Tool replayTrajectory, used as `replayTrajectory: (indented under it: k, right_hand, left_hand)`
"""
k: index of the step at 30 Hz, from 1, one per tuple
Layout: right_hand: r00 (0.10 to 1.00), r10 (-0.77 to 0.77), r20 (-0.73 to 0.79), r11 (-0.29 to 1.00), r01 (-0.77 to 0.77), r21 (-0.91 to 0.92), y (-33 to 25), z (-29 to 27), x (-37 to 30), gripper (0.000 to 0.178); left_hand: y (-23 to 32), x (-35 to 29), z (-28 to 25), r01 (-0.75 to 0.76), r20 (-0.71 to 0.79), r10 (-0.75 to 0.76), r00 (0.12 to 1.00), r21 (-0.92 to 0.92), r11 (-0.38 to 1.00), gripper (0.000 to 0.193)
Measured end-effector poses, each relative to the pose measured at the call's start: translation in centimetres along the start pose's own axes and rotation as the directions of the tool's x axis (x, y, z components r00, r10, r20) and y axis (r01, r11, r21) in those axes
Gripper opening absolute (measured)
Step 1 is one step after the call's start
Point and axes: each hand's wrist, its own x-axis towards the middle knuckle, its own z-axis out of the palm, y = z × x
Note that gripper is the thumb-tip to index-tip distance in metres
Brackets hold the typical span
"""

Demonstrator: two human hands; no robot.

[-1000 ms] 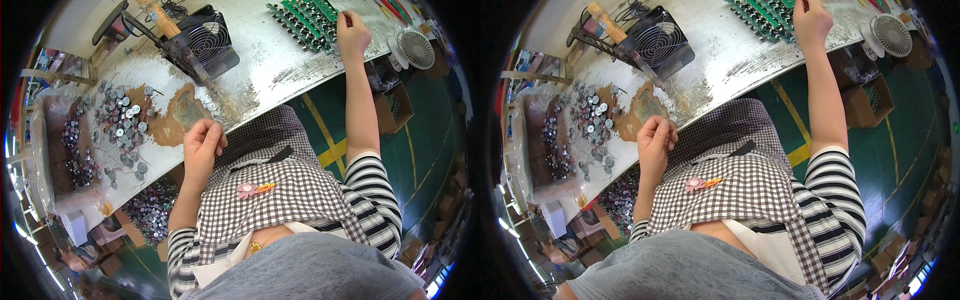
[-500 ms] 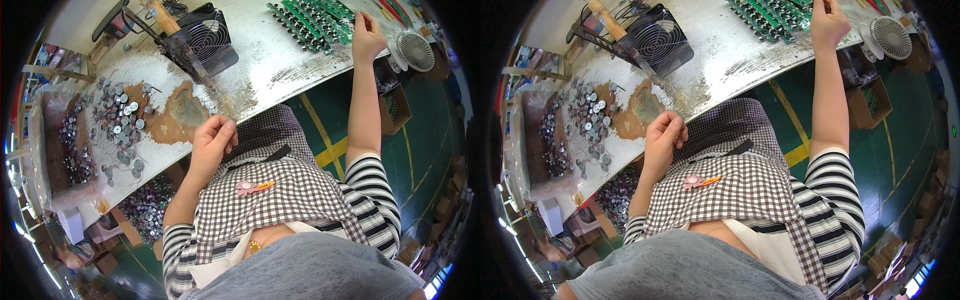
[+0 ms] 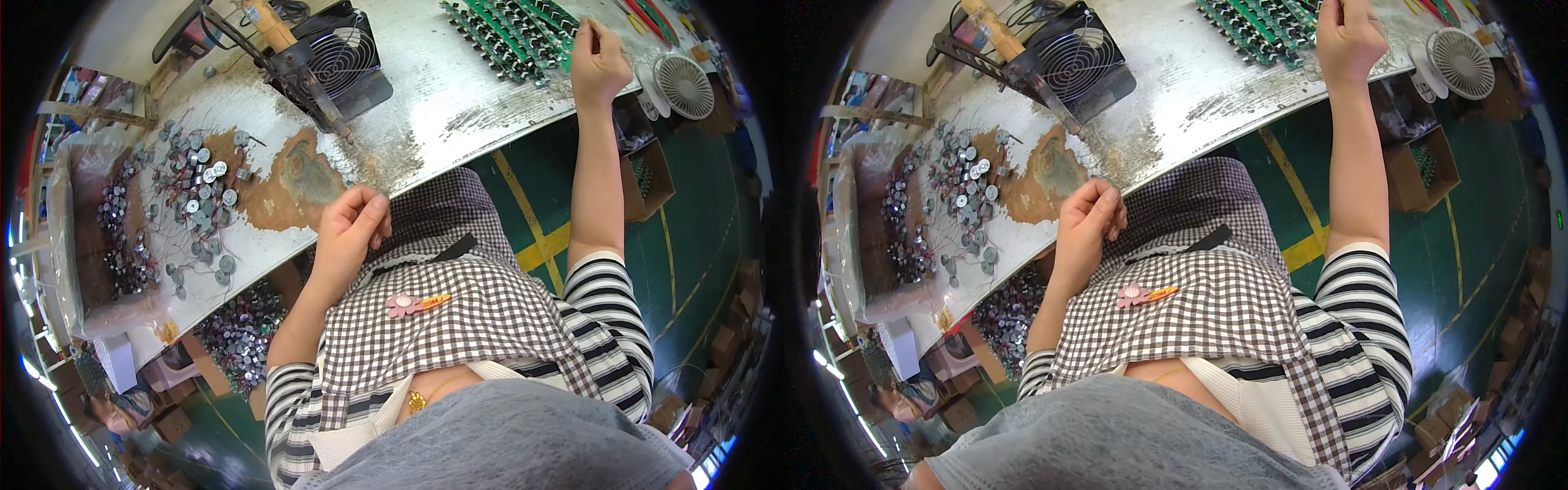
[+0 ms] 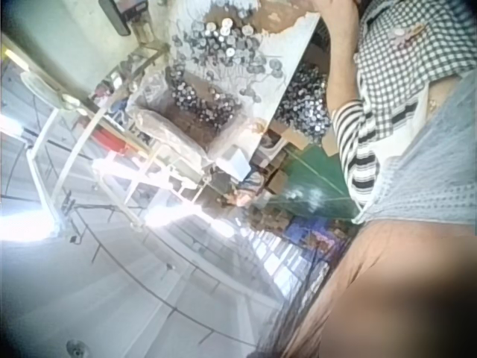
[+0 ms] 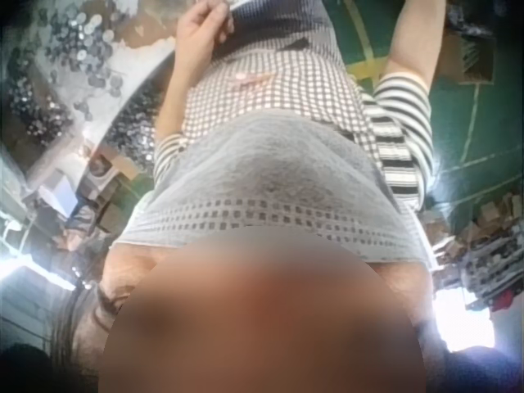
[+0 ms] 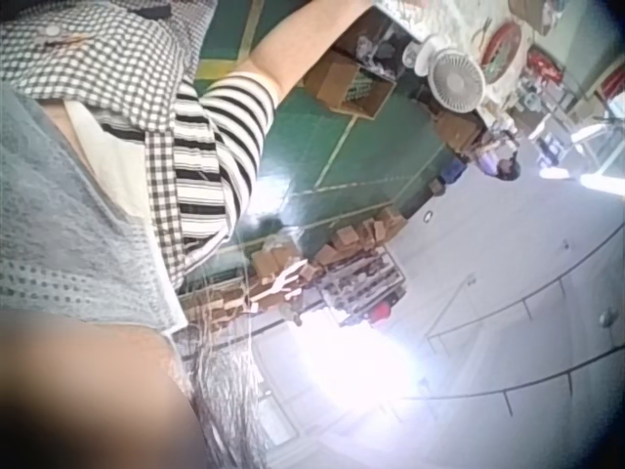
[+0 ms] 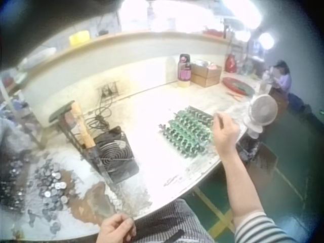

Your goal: The person attaches small DC motors to a printed circuit board by hand.

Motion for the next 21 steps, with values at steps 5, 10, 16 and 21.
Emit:
replayTrajectory:
  k: [5,10,16,21]
  right_hand:
    - [0.984,-0.171,-0.054,0.985,0.172,0.026,-3.5,-3.0,1.2,0.008]
    - [0.883,-0.423,0.202,0.805,0.264,0.532,-11.7,-6.3,-4.6,0.027]
    - [0.839,-0.477,0.261,0.585,0.082,0.807,-20.2,-8.7,-10.7,0.027]
    - [0.791,-0.219,0.571,0.399,-0.461,0.793,-20.7,-9.2,-11.3,0.007]
  left_hand:
    - [0.4,-0.1,0.4,0.065,0.022,-0.065,0.998,0.001,0.998,0.021]
    - [-0.4,0.8,0.9,0.104,0.221,-0.073,0.973,-0.130,0.986,0.029]
    - [-2.5,0.3,0.7,0.148,0.099,-0.120,0.988,-0.376,0.915,0.029]
    - [-3.2,-0.6,-1.2,0.108,0.055,-0.097,0.994,-0.263,0.959,0.015]
